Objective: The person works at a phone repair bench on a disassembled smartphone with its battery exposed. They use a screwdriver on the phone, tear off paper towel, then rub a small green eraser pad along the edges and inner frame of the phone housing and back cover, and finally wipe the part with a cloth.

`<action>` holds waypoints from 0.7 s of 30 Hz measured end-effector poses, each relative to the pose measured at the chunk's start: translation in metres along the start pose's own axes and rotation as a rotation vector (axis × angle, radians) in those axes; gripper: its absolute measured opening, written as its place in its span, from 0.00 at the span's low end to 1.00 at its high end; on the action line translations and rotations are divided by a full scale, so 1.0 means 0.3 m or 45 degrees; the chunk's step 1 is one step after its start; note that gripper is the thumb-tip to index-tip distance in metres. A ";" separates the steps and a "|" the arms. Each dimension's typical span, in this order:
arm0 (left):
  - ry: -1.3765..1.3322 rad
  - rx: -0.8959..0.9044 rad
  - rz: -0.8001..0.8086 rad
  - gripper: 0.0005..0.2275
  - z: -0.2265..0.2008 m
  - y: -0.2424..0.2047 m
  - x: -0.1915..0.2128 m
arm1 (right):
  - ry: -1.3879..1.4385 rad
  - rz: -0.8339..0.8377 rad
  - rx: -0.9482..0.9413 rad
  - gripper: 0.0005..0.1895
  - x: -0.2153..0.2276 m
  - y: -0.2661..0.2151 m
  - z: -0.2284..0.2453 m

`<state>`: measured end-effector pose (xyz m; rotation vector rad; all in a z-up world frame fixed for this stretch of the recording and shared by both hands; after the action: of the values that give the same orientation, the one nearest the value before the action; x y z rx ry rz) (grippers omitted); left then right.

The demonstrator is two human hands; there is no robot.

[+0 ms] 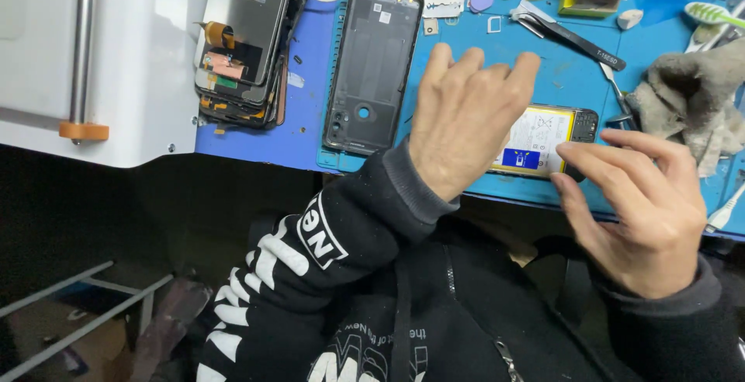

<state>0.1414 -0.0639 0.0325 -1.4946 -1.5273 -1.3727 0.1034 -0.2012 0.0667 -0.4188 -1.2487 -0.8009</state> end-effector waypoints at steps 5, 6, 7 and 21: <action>-0.034 -0.019 -0.134 0.14 0.022 -0.063 0.199 | 0.016 -0.008 0.057 0.17 0.016 0.036 0.038; -0.091 -0.028 -0.144 0.16 0.032 -0.082 0.241 | 0.014 -0.006 0.073 0.17 0.018 0.043 0.045; -0.089 -0.030 -0.142 0.16 0.065 -0.114 0.256 | 0.017 -0.008 0.072 0.17 0.016 0.043 0.044; -0.160 0.328 -0.061 0.14 0.317 -0.373 0.267 | -0.021 -0.015 -0.004 0.19 0.017 -0.008 -0.114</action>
<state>0.0422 0.0698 0.0496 -1.4126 -1.7546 -1.0764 0.1253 -0.2275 0.0612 -0.4217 -1.2666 -0.8112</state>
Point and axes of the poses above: each hand's wrist, its own y-axis towards the middle knuckle, its own x-axis out of the back of the hand, z = x × y, the point moved 9 cm from there along y, towards the middle knuckle, and after that the axes turned 11 degrees about z, right-handed, at the moved point
